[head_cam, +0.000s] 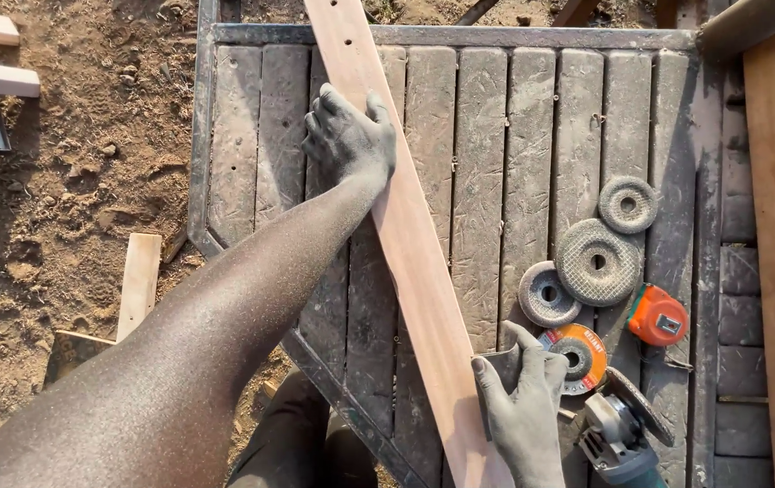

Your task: A person is manually sanding a wooden plank using a piece of sandpaper on a metal work surface.

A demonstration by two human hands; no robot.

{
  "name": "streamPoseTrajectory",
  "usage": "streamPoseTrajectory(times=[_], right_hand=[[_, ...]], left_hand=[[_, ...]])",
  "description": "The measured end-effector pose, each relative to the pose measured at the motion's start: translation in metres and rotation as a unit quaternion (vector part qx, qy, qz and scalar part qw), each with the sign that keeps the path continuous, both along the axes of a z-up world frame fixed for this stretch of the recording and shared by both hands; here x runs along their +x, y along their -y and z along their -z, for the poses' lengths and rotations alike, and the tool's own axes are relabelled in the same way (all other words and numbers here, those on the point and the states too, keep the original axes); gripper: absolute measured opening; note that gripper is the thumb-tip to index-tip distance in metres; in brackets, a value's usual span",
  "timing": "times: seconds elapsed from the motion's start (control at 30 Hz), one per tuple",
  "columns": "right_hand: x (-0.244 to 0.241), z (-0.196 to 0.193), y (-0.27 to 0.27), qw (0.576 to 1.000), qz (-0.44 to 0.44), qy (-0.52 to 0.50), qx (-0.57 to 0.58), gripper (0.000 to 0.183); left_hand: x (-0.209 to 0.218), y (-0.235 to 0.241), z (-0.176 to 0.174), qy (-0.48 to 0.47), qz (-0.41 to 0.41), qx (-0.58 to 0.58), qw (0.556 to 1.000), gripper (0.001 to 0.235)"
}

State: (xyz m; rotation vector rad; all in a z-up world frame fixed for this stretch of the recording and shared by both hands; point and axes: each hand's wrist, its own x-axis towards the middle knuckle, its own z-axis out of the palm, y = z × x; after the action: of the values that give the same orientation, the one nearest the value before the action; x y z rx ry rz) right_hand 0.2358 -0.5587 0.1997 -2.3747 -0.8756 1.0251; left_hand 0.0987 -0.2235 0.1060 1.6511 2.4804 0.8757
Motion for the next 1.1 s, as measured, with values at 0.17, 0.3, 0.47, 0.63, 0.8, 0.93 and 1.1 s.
streamPoseTrajectory(times=[0.17,0.3,0.47,0.63,0.8,0.93,1.1], right_hand=[[-0.007,0.018,-0.001,0.99,-0.064,0.011,0.127,0.081],[-0.005,-0.002,-0.003,0.972,0.068,-0.195,0.109,0.096],[-0.001,0.0,-0.003,0.981,0.027,-0.187,-0.033,0.106],[-0.003,0.014,0.011,0.995,-0.021,-0.051,0.077,0.071],[-0.012,0.026,0.02,0.991,-0.049,0.015,0.12,0.077],[-0.024,0.033,0.02,0.981,-0.022,0.106,0.16,0.083],[-0.037,0.019,-0.086,0.985,-0.034,0.075,0.151,0.067]], left_hand=[[0.0,-0.002,0.0,0.022,0.007,-0.017,1.0,0.053],[-0.001,0.0,0.004,0.031,0.0,-0.008,0.999,0.053],[0.0,-0.002,0.007,0.025,-0.01,0.016,1.0,0.055],[0.0,-0.001,0.003,0.034,0.003,0.01,0.999,0.058],[0.0,0.003,-0.002,0.027,-0.009,-0.002,1.0,0.058],[-0.001,0.003,-0.011,0.018,0.006,0.0,1.0,0.057],[-0.003,0.01,-0.004,0.03,0.002,0.004,1.0,0.056]])
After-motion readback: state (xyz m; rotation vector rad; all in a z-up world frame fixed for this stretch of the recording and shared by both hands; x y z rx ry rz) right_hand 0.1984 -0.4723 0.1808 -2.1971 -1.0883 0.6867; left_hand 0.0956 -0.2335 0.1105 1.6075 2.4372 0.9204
